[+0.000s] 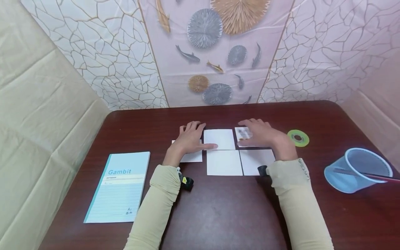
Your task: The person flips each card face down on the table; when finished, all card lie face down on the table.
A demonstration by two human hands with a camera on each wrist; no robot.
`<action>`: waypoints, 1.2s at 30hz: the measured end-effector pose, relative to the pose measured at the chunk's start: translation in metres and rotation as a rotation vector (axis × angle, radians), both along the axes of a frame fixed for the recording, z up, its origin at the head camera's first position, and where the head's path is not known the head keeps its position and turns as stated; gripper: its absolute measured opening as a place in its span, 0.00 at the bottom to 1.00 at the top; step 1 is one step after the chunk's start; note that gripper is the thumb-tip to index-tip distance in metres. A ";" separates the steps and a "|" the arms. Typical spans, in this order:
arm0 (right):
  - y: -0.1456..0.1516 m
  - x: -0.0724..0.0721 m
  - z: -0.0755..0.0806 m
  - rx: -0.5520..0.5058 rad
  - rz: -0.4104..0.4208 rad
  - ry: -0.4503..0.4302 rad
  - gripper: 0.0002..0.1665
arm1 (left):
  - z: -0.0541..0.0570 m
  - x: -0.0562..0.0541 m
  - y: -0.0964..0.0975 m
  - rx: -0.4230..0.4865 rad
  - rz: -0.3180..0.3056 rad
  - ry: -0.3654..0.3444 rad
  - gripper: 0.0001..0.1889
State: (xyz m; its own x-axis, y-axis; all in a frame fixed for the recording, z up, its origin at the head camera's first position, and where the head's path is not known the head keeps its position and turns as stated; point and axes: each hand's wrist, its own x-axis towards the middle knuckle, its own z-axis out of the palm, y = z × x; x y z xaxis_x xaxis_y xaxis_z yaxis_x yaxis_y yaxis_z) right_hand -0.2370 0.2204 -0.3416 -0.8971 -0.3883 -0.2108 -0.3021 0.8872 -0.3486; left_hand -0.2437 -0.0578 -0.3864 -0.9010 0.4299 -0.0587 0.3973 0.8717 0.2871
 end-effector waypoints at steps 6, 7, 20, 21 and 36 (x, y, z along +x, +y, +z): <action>0.046 0.006 -0.002 0.051 -0.080 -0.010 0.48 | 0.000 0.005 0.035 0.059 -0.130 0.014 0.42; 0.052 0.007 -0.004 0.058 -0.091 -0.025 0.49 | -0.001 0.004 0.043 0.057 -0.150 0.020 0.41; 0.050 0.001 -0.019 0.046 -0.187 -0.057 0.55 | -0.011 -0.007 0.107 -0.009 -0.011 0.016 0.31; 0.050 0.001 -0.018 0.045 -0.192 -0.054 0.55 | -0.011 -0.008 0.108 0.012 -0.011 0.018 0.30; 0.065 -0.006 -0.020 -0.018 -0.204 0.006 0.53 | -0.006 -0.017 0.115 0.096 0.008 0.003 0.35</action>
State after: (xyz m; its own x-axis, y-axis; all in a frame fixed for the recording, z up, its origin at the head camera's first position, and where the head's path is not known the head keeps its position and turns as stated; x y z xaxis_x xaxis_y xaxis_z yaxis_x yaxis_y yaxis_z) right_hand -0.2427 0.2856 -0.3617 -0.9588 -0.2015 -0.2002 -0.1184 0.9241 -0.3634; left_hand -0.2607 0.0577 -0.3927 -0.9047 0.4258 -0.0153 0.3908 0.8436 0.3682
